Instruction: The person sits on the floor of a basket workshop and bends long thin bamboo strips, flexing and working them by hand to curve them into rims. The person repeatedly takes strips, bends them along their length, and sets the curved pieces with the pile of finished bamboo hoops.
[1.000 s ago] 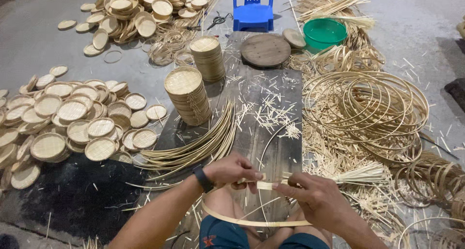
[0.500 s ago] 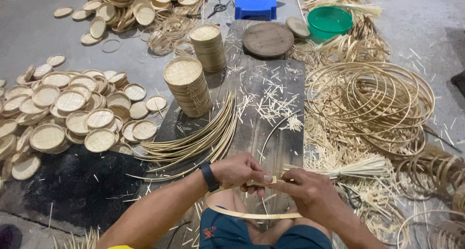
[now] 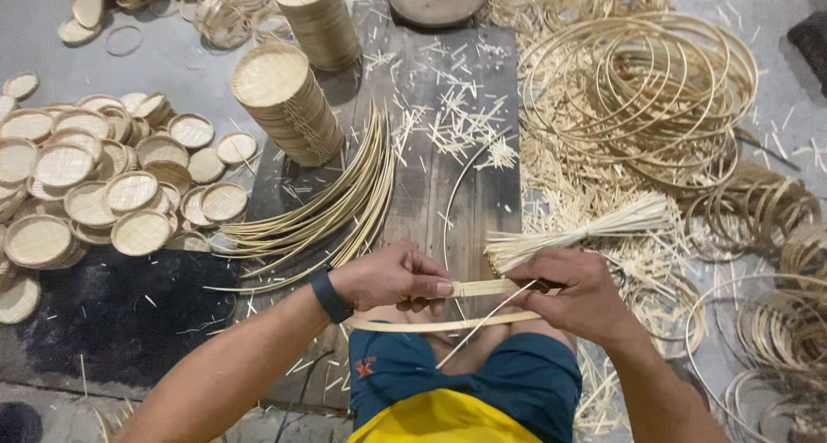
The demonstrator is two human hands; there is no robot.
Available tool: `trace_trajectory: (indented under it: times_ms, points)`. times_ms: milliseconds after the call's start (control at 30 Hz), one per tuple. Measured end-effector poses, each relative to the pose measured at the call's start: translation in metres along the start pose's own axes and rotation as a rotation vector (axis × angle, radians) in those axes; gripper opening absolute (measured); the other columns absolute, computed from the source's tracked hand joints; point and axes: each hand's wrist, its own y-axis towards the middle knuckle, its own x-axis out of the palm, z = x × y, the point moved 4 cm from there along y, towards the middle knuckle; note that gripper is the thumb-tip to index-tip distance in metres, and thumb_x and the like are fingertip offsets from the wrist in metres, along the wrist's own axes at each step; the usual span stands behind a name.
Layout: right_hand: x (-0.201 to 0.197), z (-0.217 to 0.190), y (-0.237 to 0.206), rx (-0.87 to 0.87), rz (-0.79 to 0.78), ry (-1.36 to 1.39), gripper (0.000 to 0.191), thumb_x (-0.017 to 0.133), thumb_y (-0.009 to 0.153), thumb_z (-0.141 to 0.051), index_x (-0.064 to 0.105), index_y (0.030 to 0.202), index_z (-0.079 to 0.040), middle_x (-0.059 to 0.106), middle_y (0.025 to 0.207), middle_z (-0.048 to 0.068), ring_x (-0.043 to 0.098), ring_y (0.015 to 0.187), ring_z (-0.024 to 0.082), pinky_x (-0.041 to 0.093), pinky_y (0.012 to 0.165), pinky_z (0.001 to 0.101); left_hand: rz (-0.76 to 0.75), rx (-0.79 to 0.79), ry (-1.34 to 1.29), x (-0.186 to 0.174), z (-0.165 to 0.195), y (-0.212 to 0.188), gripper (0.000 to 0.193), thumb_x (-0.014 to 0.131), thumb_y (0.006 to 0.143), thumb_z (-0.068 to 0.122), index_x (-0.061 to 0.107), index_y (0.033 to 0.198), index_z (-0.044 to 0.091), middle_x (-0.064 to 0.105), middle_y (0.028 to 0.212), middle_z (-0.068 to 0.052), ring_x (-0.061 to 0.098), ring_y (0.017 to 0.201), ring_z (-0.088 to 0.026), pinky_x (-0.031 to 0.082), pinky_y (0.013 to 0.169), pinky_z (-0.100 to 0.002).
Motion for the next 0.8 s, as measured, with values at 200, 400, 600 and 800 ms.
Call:
trace_trajectory:
  times_ms: [200, 400, 600, 800]
  points:
    - [-0.050, -0.002, -0.035, -0.136, -0.014, -0.059, 0.023, 0.090, 0.067, -0.022, 0.076, 0.078, -0.007, 0.074, 0.076, 0.003, 0.073, 0.064, 0.018, 0.055, 0.056, 0.0297, 0.133, -0.127, 0.328, 0.059, 0.001, 0.031, 0.024, 0.070, 0.095, 0.023, 0.079, 0.108, 0.005, 0.069, 0.068, 0.003, 0.058, 0.057, -0.002, 0.046, 0.054, -0.020]
    - [-0.049, 0.005, -0.032, -0.105, -0.049, -0.003, 0.024, 0.090, 0.067, -0.025, 0.076, 0.077, -0.007, 0.075, 0.079, 0.001, 0.074, 0.065, 0.014, 0.058, 0.054, 0.0262, 0.036, 0.020, 0.251, 0.071, -0.014, 0.051, 0.024, 0.067, 0.099, 0.021, 0.079, 0.107, 0.001, 0.061, 0.062, 0.003, 0.051, 0.056, -0.004, 0.041, 0.050, -0.025]
    - [-0.048, 0.009, -0.043, -0.125, -0.026, 0.014, 0.025, 0.090, 0.066, -0.023, 0.074, 0.076, -0.006, 0.073, 0.078, 0.002, 0.073, 0.069, 0.015, 0.057, 0.056, 0.0266, 0.056, -0.026, 0.332, 0.073, -0.016, 0.046, 0.024, 0.068, 0.097, 0.023, 0.080, 0.105, 0.004, 0.063, 0.060, 0.001, 0.052, 0.053, -0.005, 0.042, 0.049, -0.024]
    - [-0.047, 0.010, -0.049, -0.136, -0.011, 0.012, 0.025, 0.090, 0.066, -0.022, 0.073, 0.076, -0.007, 0.073, 0.078, 0.002, 0.073, 0.074, 0.016, 0.058, 0.062, 0.0292, 0.094, -0.056, 0.318, 0.080, -0.013, 0.046, 0.025, 0.070, 0.096, 0.025, 0.081, 0.102, 0.004, 0.065, 0.061, 0.000, 0.055, 0.055, -0.005, 0.044, 0.050, -0.024]
